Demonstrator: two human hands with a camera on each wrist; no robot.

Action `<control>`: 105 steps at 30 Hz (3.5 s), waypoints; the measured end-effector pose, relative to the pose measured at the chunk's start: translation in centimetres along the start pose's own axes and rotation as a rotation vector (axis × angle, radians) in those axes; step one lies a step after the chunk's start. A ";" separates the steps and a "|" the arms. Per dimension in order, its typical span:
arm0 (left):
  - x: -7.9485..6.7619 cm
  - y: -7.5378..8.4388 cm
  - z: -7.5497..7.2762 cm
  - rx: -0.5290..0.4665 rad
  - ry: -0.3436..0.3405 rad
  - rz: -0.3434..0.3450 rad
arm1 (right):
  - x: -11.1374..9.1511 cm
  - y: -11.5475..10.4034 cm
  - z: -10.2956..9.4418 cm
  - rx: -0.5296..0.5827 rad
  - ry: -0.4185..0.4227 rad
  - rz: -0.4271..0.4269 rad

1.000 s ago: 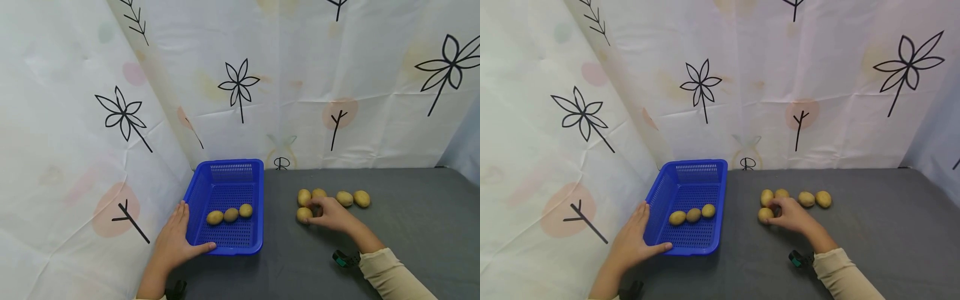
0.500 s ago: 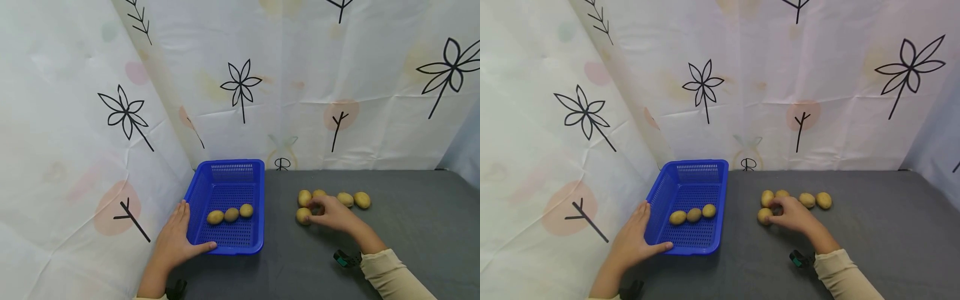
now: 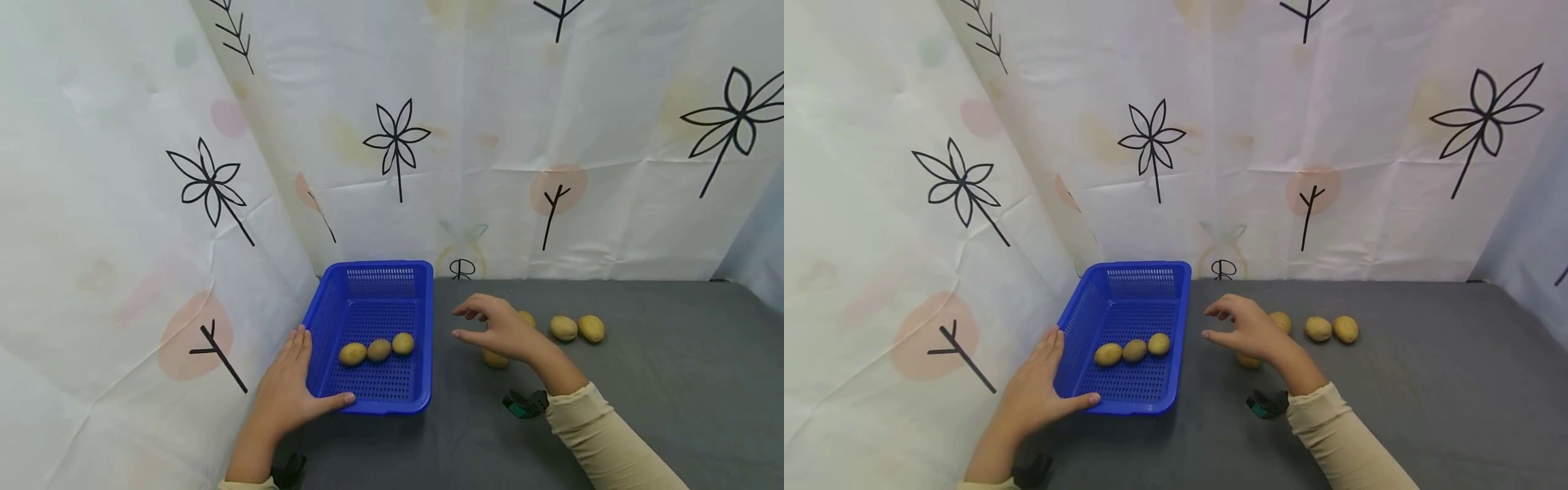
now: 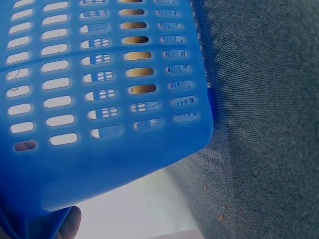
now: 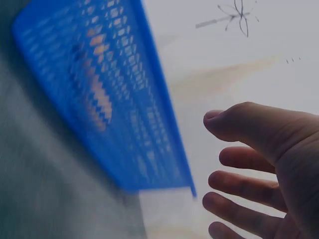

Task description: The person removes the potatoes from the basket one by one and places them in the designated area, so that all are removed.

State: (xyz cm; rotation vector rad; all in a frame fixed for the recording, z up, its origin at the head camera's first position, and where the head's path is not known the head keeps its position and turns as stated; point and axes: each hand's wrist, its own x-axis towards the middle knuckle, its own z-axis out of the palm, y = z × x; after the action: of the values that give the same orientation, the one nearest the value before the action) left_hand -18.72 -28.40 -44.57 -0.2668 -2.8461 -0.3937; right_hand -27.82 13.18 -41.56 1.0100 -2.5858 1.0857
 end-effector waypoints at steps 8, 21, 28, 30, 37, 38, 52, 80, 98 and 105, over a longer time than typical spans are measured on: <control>-0.1 0.0 0.1 -0.009 -0.016 -0.019 | 4.3 -2.9 3.1 0.068 -0.102 -0.117; -0.2 0.1 0.1 -0.014 -0.022 -0.022 | 8.9 -3.8 7.9 -0.227 -0.394 -0.003; 0.0 0.1 -0.1 -0.011 -0.024 -0.025 | 11.1 -4.1 8.8 -0.430 -0.474 0.111; -0.1 0.1 -0.1 -0.011 -0.028 -0.021 | 11.2 -3.9 9.1 -0.477 -0.485 0.122; -0.1 0.1 0.0 -0.012 -0.005 -0.004 | 11.5 -4.2 9.5 -0.605 -0.537 0.106; -0.1 0.1 0.0 -0.015 -0.006 -0.005 | 11.5 -4.2 9.5 -0.613 -0.540 0.102; -0.2 0.1 0.0 -0.017 -0.006 -0.014 | 11.4 -4.0 9.6 -0.574 -0.522 0.075; -0.1 -0.2 0.1 -0.001 -0.003 -0.026 | 8.2 -4.4 5.4 -0.075 -0.226 -0.079; -0.1 0.0 -0.1 -0.002 -0.011 -0.024 | -3.3 1.6 -3.1 -0.067 0.068 0.012; 0.0 0.2 -0.1 -0.004 -0.017 -0.021 | -7.2 4.8 -4.0 -0.099 0.097 0.100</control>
State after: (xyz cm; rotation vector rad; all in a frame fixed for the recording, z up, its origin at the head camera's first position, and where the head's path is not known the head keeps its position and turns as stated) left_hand -18.62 -28.23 -44.48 -0.2420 -2.8671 -0.4026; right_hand -25.80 22.10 -44.20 0.7942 -2.6069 0.9907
